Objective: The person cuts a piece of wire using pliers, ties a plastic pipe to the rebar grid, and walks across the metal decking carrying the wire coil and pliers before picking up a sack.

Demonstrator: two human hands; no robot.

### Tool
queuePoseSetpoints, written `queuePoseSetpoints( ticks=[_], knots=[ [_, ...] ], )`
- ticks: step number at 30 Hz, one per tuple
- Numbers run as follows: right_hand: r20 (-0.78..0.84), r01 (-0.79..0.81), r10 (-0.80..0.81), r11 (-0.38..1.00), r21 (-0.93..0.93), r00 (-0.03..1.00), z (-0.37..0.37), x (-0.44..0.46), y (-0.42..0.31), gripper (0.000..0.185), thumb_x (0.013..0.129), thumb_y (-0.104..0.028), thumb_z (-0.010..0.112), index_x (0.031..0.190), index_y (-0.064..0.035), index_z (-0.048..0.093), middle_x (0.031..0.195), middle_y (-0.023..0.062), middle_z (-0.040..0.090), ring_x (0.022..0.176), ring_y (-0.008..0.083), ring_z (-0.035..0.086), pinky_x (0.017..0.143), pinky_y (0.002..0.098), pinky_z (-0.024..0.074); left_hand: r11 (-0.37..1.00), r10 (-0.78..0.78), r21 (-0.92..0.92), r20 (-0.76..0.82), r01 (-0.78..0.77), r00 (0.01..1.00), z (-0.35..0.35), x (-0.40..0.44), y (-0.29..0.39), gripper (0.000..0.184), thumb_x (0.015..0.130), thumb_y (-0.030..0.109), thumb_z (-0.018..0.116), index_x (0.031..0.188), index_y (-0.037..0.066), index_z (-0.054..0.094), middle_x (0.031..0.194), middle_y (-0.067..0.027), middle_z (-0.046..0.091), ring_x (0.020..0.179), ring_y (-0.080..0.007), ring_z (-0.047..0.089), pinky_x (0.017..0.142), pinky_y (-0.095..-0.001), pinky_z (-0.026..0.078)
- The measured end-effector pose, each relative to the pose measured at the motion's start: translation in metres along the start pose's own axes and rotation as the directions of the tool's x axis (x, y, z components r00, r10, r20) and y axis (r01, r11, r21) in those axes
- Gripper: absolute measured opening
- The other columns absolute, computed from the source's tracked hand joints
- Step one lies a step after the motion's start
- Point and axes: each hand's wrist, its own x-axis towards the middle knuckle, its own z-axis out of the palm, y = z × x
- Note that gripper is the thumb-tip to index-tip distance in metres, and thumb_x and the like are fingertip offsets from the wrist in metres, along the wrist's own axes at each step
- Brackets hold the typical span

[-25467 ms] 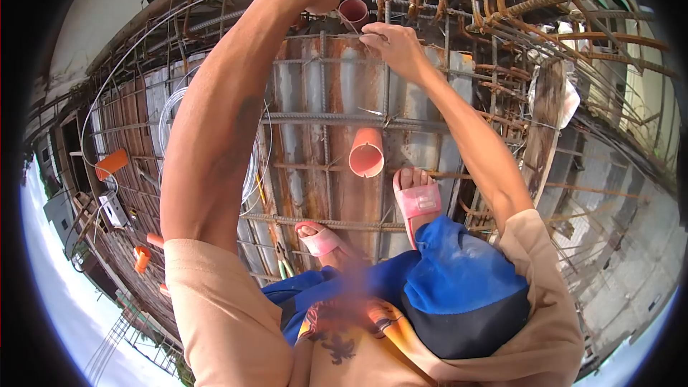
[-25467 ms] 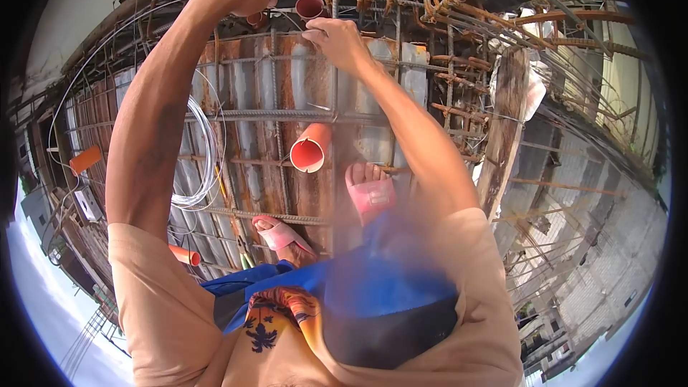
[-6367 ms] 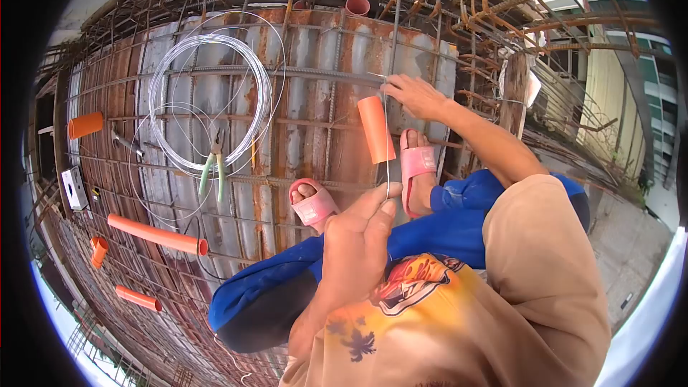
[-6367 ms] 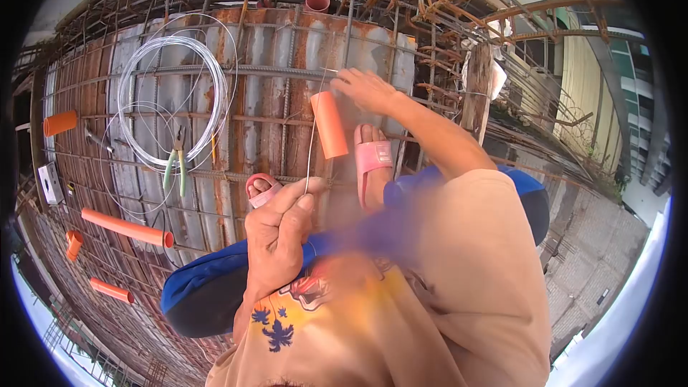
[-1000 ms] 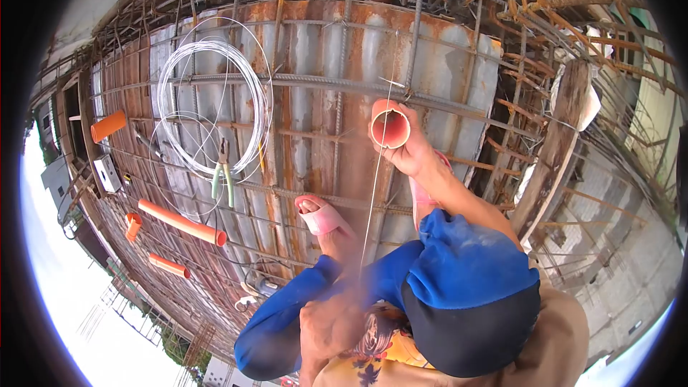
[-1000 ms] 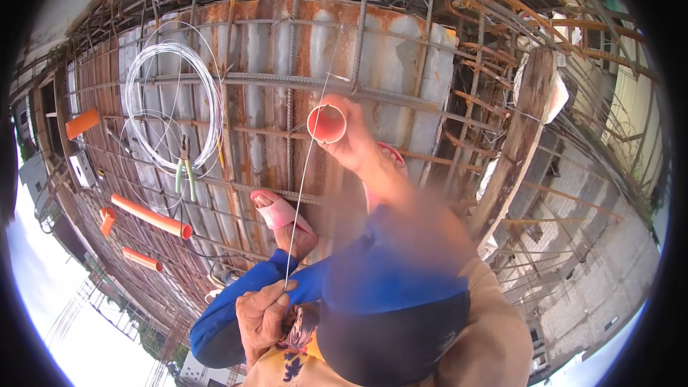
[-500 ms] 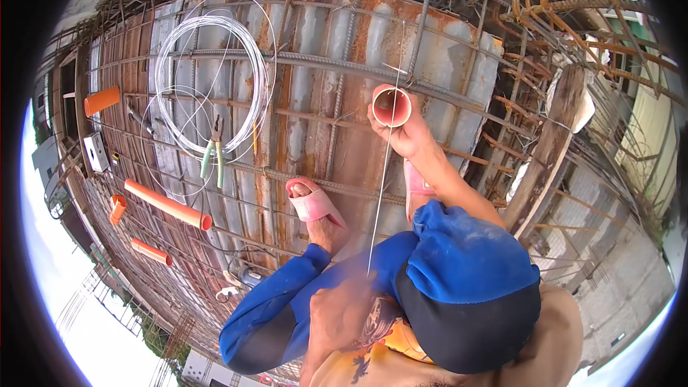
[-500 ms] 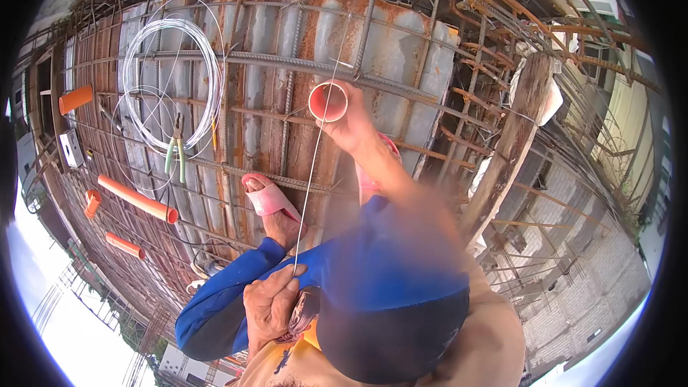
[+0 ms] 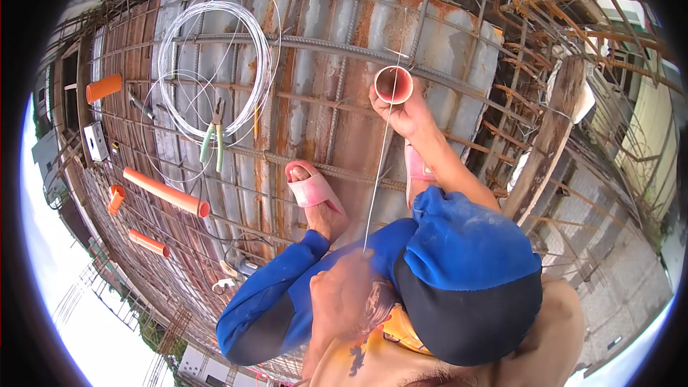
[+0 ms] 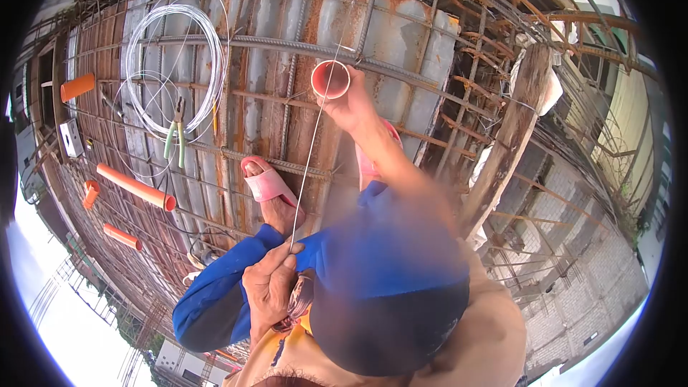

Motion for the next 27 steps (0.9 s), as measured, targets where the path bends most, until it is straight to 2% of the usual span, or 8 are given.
queuePoseSetpoints(
  ticks=[6,9,12,15,19,23,25,27],
  knots=[
    [0.005,-0.009,0.009,1.0,-0.001,1.0,-0.001,0.003,0.0,0.016,0.09,-0.021,0.057,0.088,-0.0063,0.061,0.087,0.0083,0.06,0.089,0.0295,0.055,0.052,0.0251,0.0449,0.997,-0.032,-0.079,-0.085,0.025,0.996,0.007,0.001,-0.01,0.018,0.092,0.004,0.055,0.102,-0.004,0.067,0.064,0.0017,0.057,0.052,-0.0021,0.041,0.046,-0.0201,0.03],
    [0.008,-0.018,0.018,1.0,0.001,1.0,-0.005,0.004,-0.002,0.016,0.09,-0.022,0.057,0.089,-0.0062,0.061,0.088,0.0078,0.06,0.089,0.03,0.055,0.053,0.0255,0.0459,0.99,-0.115,-0.088,-0.028,0.113,0.993,0.001,0.001,-0.012,0.022,0.089,-0.001,0.051,0.107,-0.002,0.063,0.066,0.0002,0.055,0.059,-0.0041,0.051,0.053,-0.0213,0.042],
    [-0.009,-0.024,0.024,1.0,-0.01,1.0,-0.005,0.006,-0.002,0.017,0.09,-0.022,0.057,0.089,-0.006,0.061,0.088,0.0075,0.061,0.089,0.0304,0.056,0.055,0.0266,0.0476,0.979,-0.16,-0.132,-0.025,0.155,0.987,0.0,0.002,-0.009,0.02,0.092,0.001,0.049,0.103,-0.003,0.065,0.069,0.0007,0.057,0.061,-0.003,0.052,0.052,-0.0206,0.041],
    [0.059,-0.046,0.049,0.998,-0.052,0.997,-0.01,0.007,-0.006,0.02,0.09,-0.025,0.055,0.089,-0.0054,0.061,0.088,0.0079,0.062,0.088,0.0307,0.058,0.058,0.0299,0.0495,0.964,-0.21,-0.187,-0.095,0.19,0.973,0.005,0.007,-0.006,0.022,0.094,0.013,0.055,0.096,-0.005,0.067,0.055,0.0054,0.045,0.048,-0.0016,0.033,0.045,-0.0209,0.023],
    [0.053,-0.013,0.022,0.987,-0.161,0.998,-0.009,0.007,-0.005,0.027,0.094,-0.027,0.044,0.095,-0.006,0.061,0.091,0.007,0.065,0.081,0.0188,0.063,0.068,0.0342,0.0534,0.948,-0.25,-0.224,-0.081,0.227,0.965,0.004,0.01,0.008,0.043,0.099,0.034,0.05,0.081,-0.003,0.063,0.05,0.0048,0.04,0.044,-0.0036,0.032,0.043,-0.022,0.023],
    [0.033,0.151,-0.151,0.896,-0.417,0.988,0.01,-0.002,0.003,0.026,0.093,-0.023,0.044,0.086,-0.0048,0.061,0.081,0.0079,0.062,0.07,0.0185,0.062,0.06,0.0295,0.0526,0.852,-0.517,-0.109,-0.011,0.513,0.856,-0.008,0.009,0.017,0.013,0.089,0.007,0.056,0.078,0.003,0.062,0.068,0.0002,0.057,0.062,-0.007,0.054,0.055,-0.0262,0.045],
    [-0.056,0.091,-0.109,0.96,-0.264,0.992,0.021,-0.002,0.002,0.024,0.092,-0.02,0.044,0.084,-0.0041,0.06,0.079,0.008,0.061,0.07,0.0184,0.062,0.06,0.0307,0.0533,0.906,-0.42,-0.061,-0.031,0.418,0.907,-0.001,0.011,0.029,0.035,0.097,0.024,0.05,0.07,0.003,0.057,0.054,0.0028,0.045,0.047,-0.0051,0.038,0.045,-0.0245,0.029],
    [-0.069,0.066,-0.079,0.982,-0.176,0.994,0.021,-0.001,-0.001,0.023,0.091,-0.018,0.045,0.082,-0.0036,0.059,0.078,0.0082,0.061,0.069,0.0184,0.062,0.059,0.032,0.0537,0.901,-0.433,-0.056,-0.024,0.431,0.901,-0.002,0.008,0.026,0.042,0.099,0.029,0.05,0.065,0.004,0.053,0.05,0.004,0.04,0.042,-0.0046,0.032,0.04,-0.024,0.022]
  ],
)
